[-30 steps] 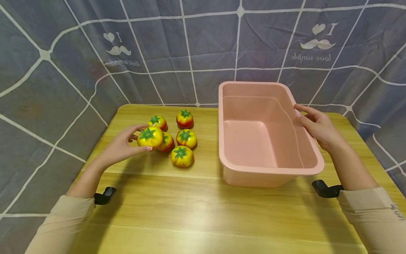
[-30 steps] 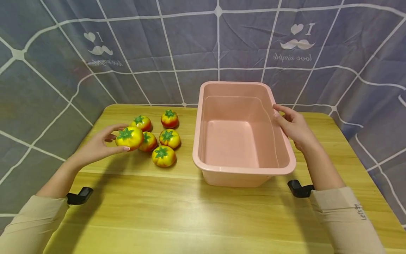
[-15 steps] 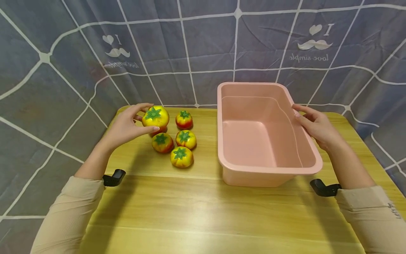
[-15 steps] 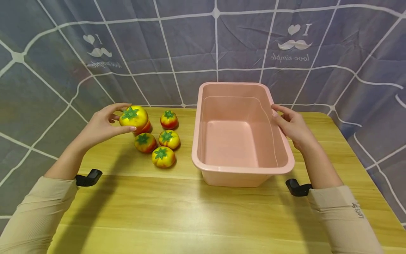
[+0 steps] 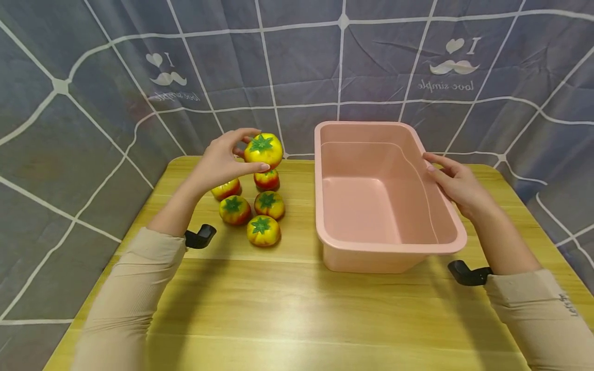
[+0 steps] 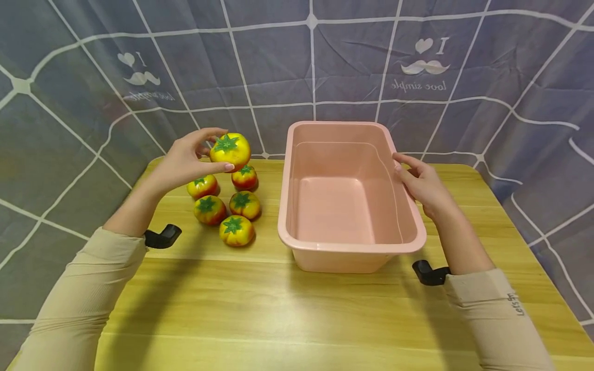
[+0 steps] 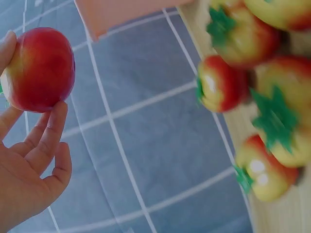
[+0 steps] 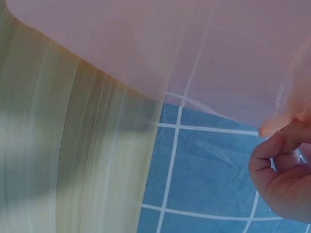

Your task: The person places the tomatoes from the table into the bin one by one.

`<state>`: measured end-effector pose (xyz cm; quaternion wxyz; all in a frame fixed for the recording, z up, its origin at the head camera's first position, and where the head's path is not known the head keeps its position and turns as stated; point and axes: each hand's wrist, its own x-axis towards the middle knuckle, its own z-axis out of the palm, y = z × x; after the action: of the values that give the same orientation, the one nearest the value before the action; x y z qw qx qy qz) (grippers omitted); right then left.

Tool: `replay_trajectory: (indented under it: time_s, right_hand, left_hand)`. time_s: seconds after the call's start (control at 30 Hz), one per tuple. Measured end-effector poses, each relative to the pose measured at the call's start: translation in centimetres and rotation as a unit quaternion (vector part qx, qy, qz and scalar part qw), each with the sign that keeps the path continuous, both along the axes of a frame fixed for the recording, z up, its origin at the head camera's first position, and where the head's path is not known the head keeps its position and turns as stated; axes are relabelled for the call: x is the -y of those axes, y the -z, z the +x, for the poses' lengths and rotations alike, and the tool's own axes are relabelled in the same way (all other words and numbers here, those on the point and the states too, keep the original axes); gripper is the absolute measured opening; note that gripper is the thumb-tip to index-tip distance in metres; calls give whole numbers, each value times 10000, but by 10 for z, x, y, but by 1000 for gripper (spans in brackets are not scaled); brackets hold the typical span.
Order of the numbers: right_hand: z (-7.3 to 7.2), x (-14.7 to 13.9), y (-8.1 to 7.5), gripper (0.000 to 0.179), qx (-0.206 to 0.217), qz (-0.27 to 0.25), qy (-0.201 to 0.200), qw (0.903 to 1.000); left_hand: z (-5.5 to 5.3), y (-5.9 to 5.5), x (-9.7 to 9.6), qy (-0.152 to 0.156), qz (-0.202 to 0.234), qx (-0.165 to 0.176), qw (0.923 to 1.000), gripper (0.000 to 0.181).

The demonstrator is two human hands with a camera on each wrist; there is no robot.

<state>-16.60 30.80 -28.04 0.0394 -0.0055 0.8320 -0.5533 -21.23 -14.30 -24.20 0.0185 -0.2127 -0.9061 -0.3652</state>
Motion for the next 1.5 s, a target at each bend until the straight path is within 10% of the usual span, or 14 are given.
replay_trajectory:
  time_s: [0.63,1.5]
  right_hand:
    - [0,8,0,53,221,-632,455,9967]
    - [3,11,1,58,163,-125,730,9971]
  left_hand:
    - [-22,1,-83,789,353,-15,9963,68]
    - [-48,27,-136,890,286,-351,9950,65]
